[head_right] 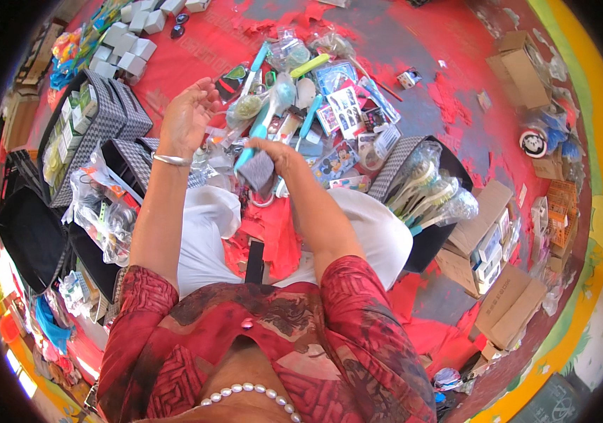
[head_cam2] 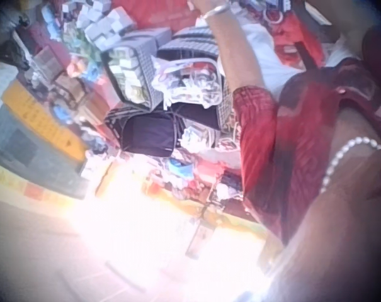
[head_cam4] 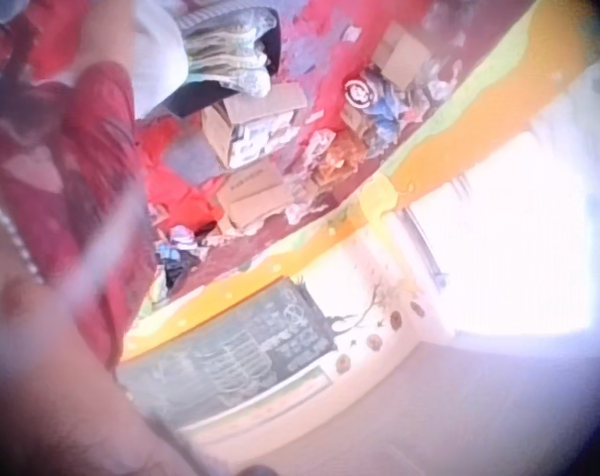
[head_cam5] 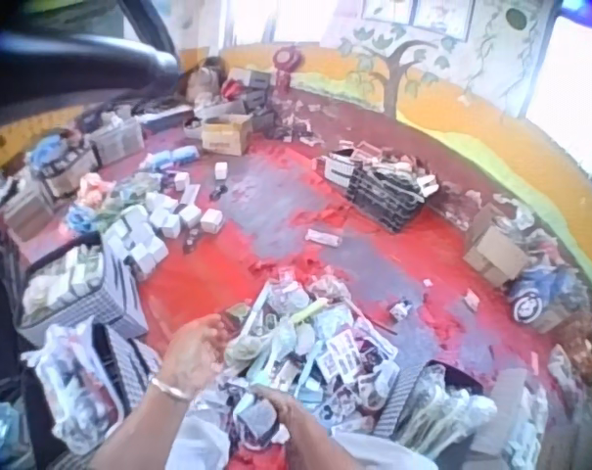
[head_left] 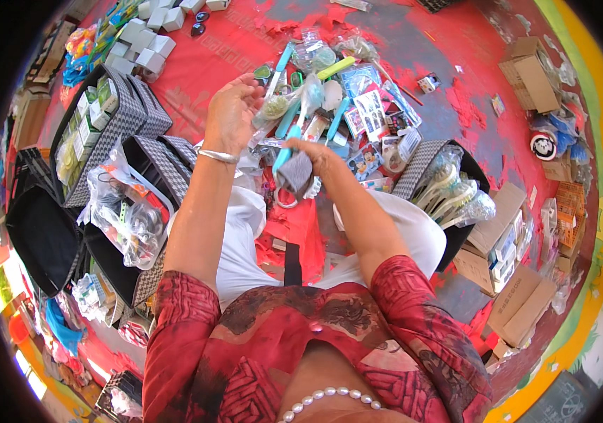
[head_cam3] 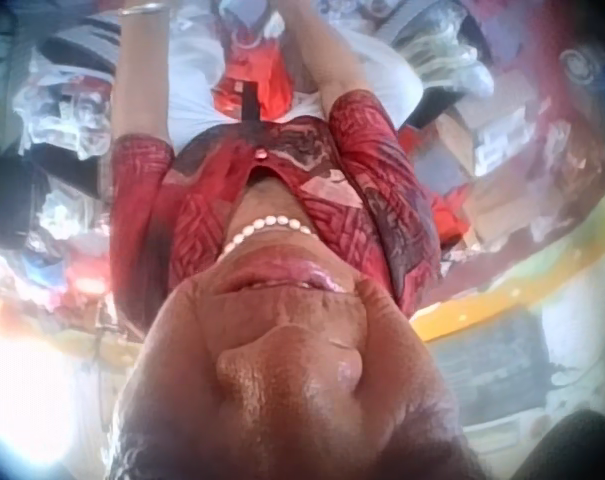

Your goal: The person sits on the floor and wipes the bristles of several plastic brushes with a cloth. They handle each brush one at a time, wiping the bristle head and then placing the brush into a nearby black basket. The brushes have different colored handles and bristles.

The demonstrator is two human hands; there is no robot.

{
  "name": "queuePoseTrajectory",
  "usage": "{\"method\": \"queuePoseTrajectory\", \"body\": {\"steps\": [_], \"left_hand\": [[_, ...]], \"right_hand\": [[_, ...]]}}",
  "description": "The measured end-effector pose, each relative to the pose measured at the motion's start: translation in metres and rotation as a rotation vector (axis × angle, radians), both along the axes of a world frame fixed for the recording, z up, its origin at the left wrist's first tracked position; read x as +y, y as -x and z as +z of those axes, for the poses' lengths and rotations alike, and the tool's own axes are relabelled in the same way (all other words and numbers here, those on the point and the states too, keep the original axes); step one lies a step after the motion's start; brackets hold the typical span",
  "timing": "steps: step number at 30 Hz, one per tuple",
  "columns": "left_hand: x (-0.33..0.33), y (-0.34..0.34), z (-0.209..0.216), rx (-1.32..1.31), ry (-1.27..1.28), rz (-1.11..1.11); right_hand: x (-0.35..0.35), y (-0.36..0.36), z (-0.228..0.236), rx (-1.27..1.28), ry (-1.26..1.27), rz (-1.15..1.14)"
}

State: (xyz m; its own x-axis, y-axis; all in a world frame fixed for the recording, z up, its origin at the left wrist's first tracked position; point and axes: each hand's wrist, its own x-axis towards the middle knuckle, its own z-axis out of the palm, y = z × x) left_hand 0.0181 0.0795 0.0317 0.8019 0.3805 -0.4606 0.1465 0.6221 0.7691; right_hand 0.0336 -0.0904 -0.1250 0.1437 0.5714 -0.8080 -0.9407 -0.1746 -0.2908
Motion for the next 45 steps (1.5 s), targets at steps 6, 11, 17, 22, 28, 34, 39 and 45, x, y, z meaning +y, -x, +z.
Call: {"method": "queuePoseTrajectory", "body": {"steps": [6, 11, 17, 22, 28, 34, 39, 45], "left_hand": [[-0.010, 0.011, 0.000, -0.086, -0.240, -0.233], [-0.029, 0.013, 0.014, -0.087, -0.062, -0.472], [-0.031, 0.017, 0.024, -0.215, 0.113, -0.489], [-0.060, 0.018, 0.026, -0.079, 0.058, -0.663], [-0.093, 0.029, 0.014, -0.117, -0.184, -0.895], [-0.083, 0.025, -0.006, -0.283, -0.143, -0.611], [-0.082, 0.031, -0.002, -0.247, -0.630, -0.891], [-0.085, 0.040, 0.015, -0.130, -0.267, -1.102]], "right_hand": [[-0.014, 0.000, 0.130, -0.745, 0.047, 0.262], [-0.017, 0.039, 0.173, -1.223, 0.212, 0.752], [-0.054, -0.004, 0.204, -1.308, -0.040, 0.593], [-0.093, -0.064, 0.241, -1.157, -0.241, -0.761], [-0.064, -0.057, 0.222, -2.303, 0.524, -0.260], [-0.038, -0.021, 0.223, -1.916, -0.013, 0.297], [-0.077, -0.055, 0.235, -2.269, 0.478, -0.379], [-0.139, -0.094, 0.199, -1.761, 0.867, -0.419]]}}
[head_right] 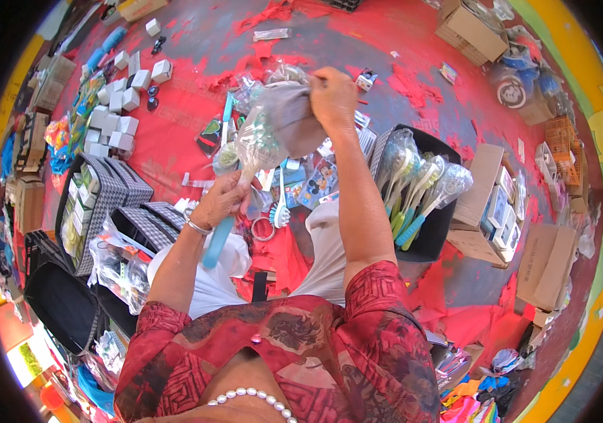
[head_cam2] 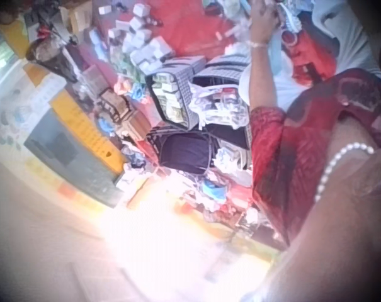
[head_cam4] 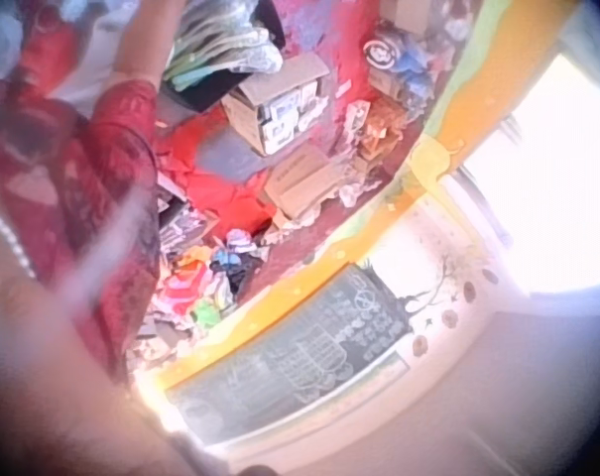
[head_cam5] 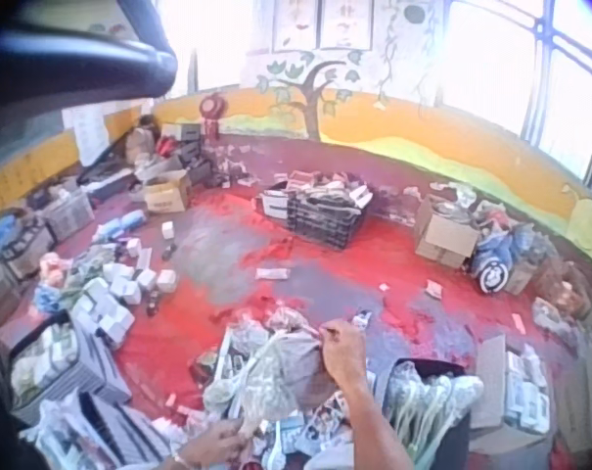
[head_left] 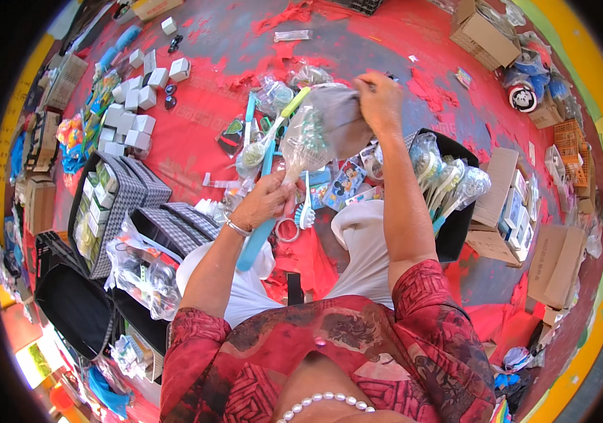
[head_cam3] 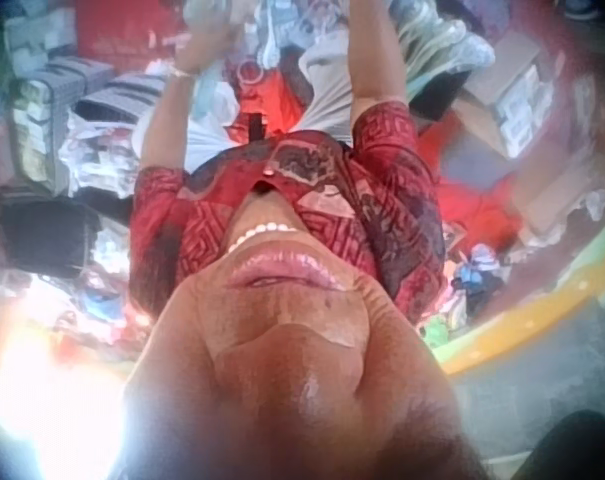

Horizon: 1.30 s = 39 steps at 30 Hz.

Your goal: The person sits on the floor and wipes the bristles of several plastic brushes with a cloth. They handle each brush one at a time, wiping the bristle head and then placing the brush into a nearby black basket. The brushes have different colored handles and bristles.

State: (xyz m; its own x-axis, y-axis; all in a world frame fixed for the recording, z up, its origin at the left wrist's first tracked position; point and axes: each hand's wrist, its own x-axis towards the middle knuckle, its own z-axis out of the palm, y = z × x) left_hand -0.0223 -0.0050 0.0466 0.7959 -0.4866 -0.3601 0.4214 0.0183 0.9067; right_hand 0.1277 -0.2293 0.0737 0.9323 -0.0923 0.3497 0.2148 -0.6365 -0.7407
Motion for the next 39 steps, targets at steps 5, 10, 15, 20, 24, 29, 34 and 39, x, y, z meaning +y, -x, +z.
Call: {"method": "queuePoseTrajectory", "body": {"steps": [5, 10, 15, 20, 24, 29, 34, 39], "left_hand": [[0.004, 0.001, 0.007, 0.065, 0.239, 0.080], [0.002, -0.001, 0.005, 0.075, 0.234, 0.049], [0.001, -0.003, 0.006, 0.061, 0.266, 0.053], [0.003, -0.001, 0.005, 0.121, 0.291, -0.003], [0.003, 0.001, 0.003, 0.177, 0.392, 0.052], [-0.004, -0.004, 0.002, 0.290, 0.414, 0.239], [-0.002, -0.013, 0.000, 0.266, 0.446, 0.295], [0.018, -0.016, -0.001, 0.208, 0.276, 0.289]], "right_hand": [[-0.041, -0.007, 0.002, -0.224, -0.085, -0.394], [-0.014, 0.012, 0.027, 0.311, -0.891, 0.068], [0.011, 0.023, 0.026, 0.407, -0.487, 0.302], [0.004, 0.013, 0.014, 0.392, -0.879, 0.275], [-0.008, 0.004, 0.021, 0.417, -1.114, -0.062], [0.003, 0.014, 0.029, 0.034, -1.183, 0.050], [0.080, 0.064, -0.004, 0.002, -0.165, 0.578], [0.076, 0.069, -0.012, 0.457, -0.289, 0.821]]}}
